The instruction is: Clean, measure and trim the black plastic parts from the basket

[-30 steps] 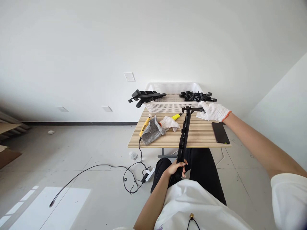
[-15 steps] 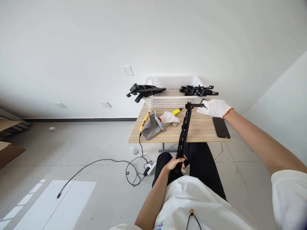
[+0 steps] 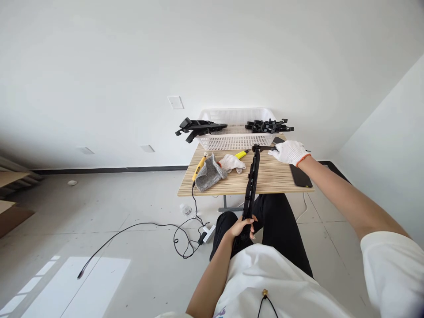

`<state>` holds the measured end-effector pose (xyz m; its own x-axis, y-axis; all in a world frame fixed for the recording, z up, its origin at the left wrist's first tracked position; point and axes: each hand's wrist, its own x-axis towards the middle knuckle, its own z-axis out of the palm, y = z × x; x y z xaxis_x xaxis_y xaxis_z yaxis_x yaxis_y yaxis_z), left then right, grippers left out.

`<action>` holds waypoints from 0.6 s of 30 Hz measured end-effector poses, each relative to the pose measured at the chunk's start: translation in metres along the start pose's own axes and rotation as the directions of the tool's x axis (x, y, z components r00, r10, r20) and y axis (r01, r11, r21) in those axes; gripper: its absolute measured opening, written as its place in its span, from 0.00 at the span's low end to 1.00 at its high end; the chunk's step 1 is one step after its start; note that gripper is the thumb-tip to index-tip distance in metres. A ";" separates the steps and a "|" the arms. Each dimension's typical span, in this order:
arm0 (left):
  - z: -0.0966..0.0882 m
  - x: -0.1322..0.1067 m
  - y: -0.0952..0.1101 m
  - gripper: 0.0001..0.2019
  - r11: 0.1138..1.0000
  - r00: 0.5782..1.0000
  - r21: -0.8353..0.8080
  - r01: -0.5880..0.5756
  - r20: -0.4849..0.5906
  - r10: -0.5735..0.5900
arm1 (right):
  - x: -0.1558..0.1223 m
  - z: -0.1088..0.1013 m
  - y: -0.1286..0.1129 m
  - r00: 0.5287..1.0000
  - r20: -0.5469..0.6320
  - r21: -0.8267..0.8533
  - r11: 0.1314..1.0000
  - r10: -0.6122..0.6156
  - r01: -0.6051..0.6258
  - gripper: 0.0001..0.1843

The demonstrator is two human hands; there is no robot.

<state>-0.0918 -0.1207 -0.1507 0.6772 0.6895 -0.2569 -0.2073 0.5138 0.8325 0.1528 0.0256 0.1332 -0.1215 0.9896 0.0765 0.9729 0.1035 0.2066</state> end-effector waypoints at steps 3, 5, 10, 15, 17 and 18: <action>0.000 0.000 -0.001 0.22 1.000 1.000 0.004 0.001 -0.004 -0.001 | -0.001 0.001 -0.001 1.000 0.012 0.011 1.000 0.016 -0.016 0.39; 0.000 -0.001 -0.001 0.22 1.000 1.000 0.009 0.000 -0.007 0.000 | -0.002 0.001 -0.001 1.000 0.010 0.011 1.000 0.020 -0.020 0.39; -0.001 0.000 -0.002 0.22 1.000 1.000 0.020 -0.002 -0.011 0.002 | -0.002 0.002 -0.002 0.999 0.019 0.048 0.998 0.028 -0.029 0.39; -0.003 0.002 -0.004 0.23 1.000 1.000 0.018 -0.002 -0.005 0.002 | -0.002 0.003 -0.003 0.999 0.018 0.063 0.997 0.046 -0.047 0.36; -0.003 0.003 -0.005 0.24 1.000 1.000 0.015 0.002 -0.005 -0.002 | -0.002 0.003 -0.003 0.999 0.012 0.055 0.998 0.042 -0.042 0.36; -0.003 0.003 -0.005 0.24 1.000 1.000 0.015 0.005 -0.004 -0.005 | -0.002 0.003 -0.003 0.999 0.012 0.051 0.998 0.040 -0.040 0.35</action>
<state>-0.0913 -0.1194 -0.1570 0.6753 0.6891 -0.2629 -0.1936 0.5096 0.8384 0.1503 0.0238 0.1296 -0.0805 0.9941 0.0726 0.9858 0.0687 0.1529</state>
